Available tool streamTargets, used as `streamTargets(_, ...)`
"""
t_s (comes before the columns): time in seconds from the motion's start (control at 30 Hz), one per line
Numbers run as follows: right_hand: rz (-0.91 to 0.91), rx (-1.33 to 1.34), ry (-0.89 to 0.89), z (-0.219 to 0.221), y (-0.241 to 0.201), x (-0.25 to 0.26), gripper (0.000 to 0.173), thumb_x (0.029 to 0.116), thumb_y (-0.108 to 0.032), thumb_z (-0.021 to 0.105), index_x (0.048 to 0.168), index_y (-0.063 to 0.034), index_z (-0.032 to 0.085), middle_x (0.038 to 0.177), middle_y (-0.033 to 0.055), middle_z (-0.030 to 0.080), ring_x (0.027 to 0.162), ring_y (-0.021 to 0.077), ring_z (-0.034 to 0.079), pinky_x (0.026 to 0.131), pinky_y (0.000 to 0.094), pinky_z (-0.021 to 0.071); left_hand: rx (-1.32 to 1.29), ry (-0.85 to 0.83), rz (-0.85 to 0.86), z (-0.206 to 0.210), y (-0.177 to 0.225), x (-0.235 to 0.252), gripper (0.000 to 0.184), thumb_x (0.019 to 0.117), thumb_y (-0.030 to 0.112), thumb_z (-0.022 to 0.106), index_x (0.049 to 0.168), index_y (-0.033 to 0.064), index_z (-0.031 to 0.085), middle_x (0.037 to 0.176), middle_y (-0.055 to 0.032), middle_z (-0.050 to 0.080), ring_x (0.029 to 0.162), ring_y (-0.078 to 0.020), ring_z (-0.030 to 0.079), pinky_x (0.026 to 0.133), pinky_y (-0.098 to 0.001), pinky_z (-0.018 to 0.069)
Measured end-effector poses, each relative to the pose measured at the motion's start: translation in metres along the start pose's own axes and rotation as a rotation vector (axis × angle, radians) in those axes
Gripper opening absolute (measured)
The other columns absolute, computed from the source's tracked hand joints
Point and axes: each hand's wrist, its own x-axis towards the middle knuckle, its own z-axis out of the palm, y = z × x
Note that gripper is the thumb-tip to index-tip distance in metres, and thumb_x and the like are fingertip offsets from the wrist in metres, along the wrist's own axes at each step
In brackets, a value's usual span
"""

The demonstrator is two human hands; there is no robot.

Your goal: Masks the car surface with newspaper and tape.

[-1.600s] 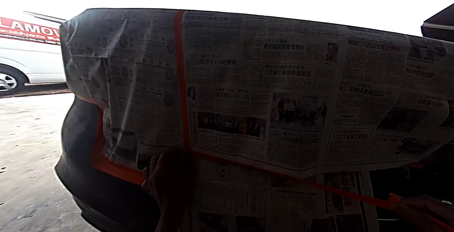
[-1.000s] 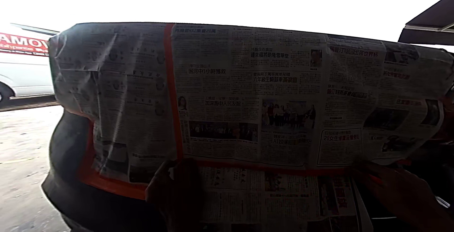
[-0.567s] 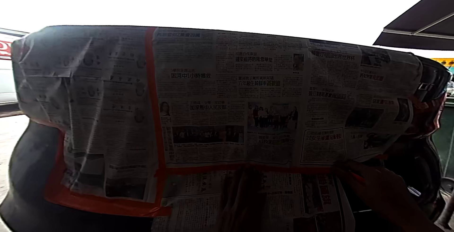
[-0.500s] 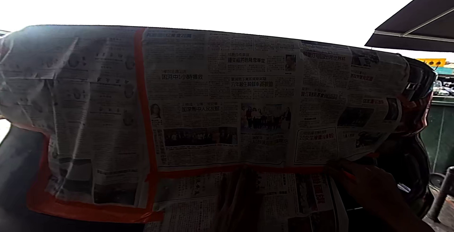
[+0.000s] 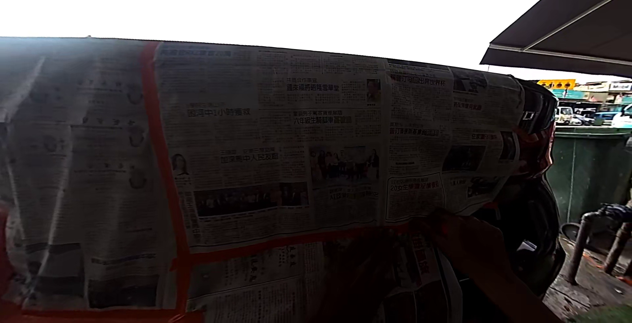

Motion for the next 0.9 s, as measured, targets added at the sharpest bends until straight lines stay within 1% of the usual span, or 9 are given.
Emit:
streamTargets(0.13,-0.014,-0.109,0.064,0.003,-0.011,0.001,0.077,0.0885,-0.081,0.043,0.085,-0.0116,0.075,0.061,0.0102,0.067,0.061,0.0307,0.07,0.058,0.0498,0.0526,0.05,0.029,0.033,0.012,0.006,0.017,0.059,0.1107,0.046,0.029,0.153,0.0088,0.046,0.162,-0.0042,0.043,0.15,-0.0178,0.037,0.124,-0.0381,0.0282)
streamTargets(0.3,0.036,-0.218,-0.054,-0.001,-0.025,0.003,0.075,0.0932,-0.077,0.042,0.091,-0.01,0.075,0.069,0.0107,0.071,0.072,0.0299,0.073,0.067,0.0477,0.0546,0.128,0.045,-0.017,0.022,0.021,0.026,0.062,0.11,0.048,0.029,0.149,0.0041,0.05,0.16,-0.0092,0.044,0.148,-0.0225,0.042,0.122,-0.0398,0.0312)
streamTargets(0.4,-0.015,-0.186,-0.042,-0.002,-0.02,0.001,0.058,0.0988,-0.062,0.047,0.092,-0.0113,0.075,0.068,0.0106,0.07,0.069,0.03,0.073,0.065,0.0471,0.0549,0.114,0.057,-0.034,0.024,0.023,0.033,0.061,0.11,0.047,0.028,0.147,0.0046,0.051,0.159,-0.0087,0.045,0.148,-0.022,0.042,0.122,-0.0402,0.0314)
streamTargets(0.47,-0.1,-0.083,0.0,0.0,-0.006,-0.003,0.046,0.1006,-0.051,0.05,0.094,-0.0148,0.078,0.064,0.0088,0.069,0.063,0.0303,0.071,0.057,0.0483,0.0537,0.115,0.071,-0.046,0.025,0.024,0.034,0.06,0.1098,0.047,0.029,0.144,0.0053,0.054,0.158,-0.0088,0.048,0.147,-0.0221,0.044,0.121,-0.0405,0.0329)
streamTargets(0.6,-0.185,0.166,-0.118,-0.009,0.02,-0.014,0.049,0.1032,-0.057,0.042,0.124,-0.027,0.075,0.082,0.0036,0.076,0.07,0.0257,0.073,0.059,0.0493,0.0545,0.108,0.076,-0.062,0.028,0.023,0.033,0.059,0.1101,0.047,0.029,0.144,0.0056,0.054,0.159,-0.0069,0.047,0.148,-0.0208,0.043,0.122,-0.0404,0.0326)
streamTargets(0.63,-0.195,0.207,-0.188,-0.012,0.025,-0.016,0.053,0.1033,-0.058,0.042,0.137,-0.0265,0.067,0.087,0.0032,0.076,0.073,0.0249,0.072,0.063,0.049,0.0554,0.114,0.076,-0.065,0.029,0.023,0.034,0.059,0.11,0.046,0.03,0.144,0.0054,0.054,0.159,-0.0067,0.047,0.147,-0.0206,0.043,0.121,-0.0404,0.0329)
streamTargets(0.7,-0.205,0.331,-0.31,-0.019,0.037,-0.019,0.061,0.1027,-0.056,0.045,0.152,-0.0213,0.051,0.081,0.0053,0.07,0.069,0.0247,0.065,0.066,0.0491,0.0533,0.129,0.079,-0.071,0.03,0.024,0.033,0.058,0.1098,0.045,0.031,0.144,0.0053,0.055,0.158,-0.0068,0.047,0.147,-0.0205,0.043,0.121,-0.0404,0.0332)
streamTargets(0.8,-0.323,0.498,-0.296,-0.023,0.059,-0.024,0.054,0.0989,-0.042,0.045,0.146,-0.0214,0.058,0.075,0.0009,0.065,0.069,0.0166,0.06,0.085,0.0483,0.049,0.144,0.081,-0.078,0.029,0.025,0.034,0.057,0.1099,0.044,0.031,0.143,0.0054,0.055,0.158,-0.0071,0.048,0.146,-0.021,0.044,0.12,-0.0406,0.0336)
streamTargets(0.9,-0.248,0.257,-0.133,-0.023,0.055,-0.023,0.048,0.101,-0.045,0.042,0.133,-0.0215,0.07,0.063,0.002,0.062,0.057,0.0208,0.058,0.067,0.0468,0.0496,0.13,0.096,-0.086,0.031,0.026,0.033,0.055,0.1103,0.042,0.03,0.143,0.0051,0.056,0.157,-0.0071,0.049,0.146,-0.0216,0.045,0.12,-0.0414,0.0342)
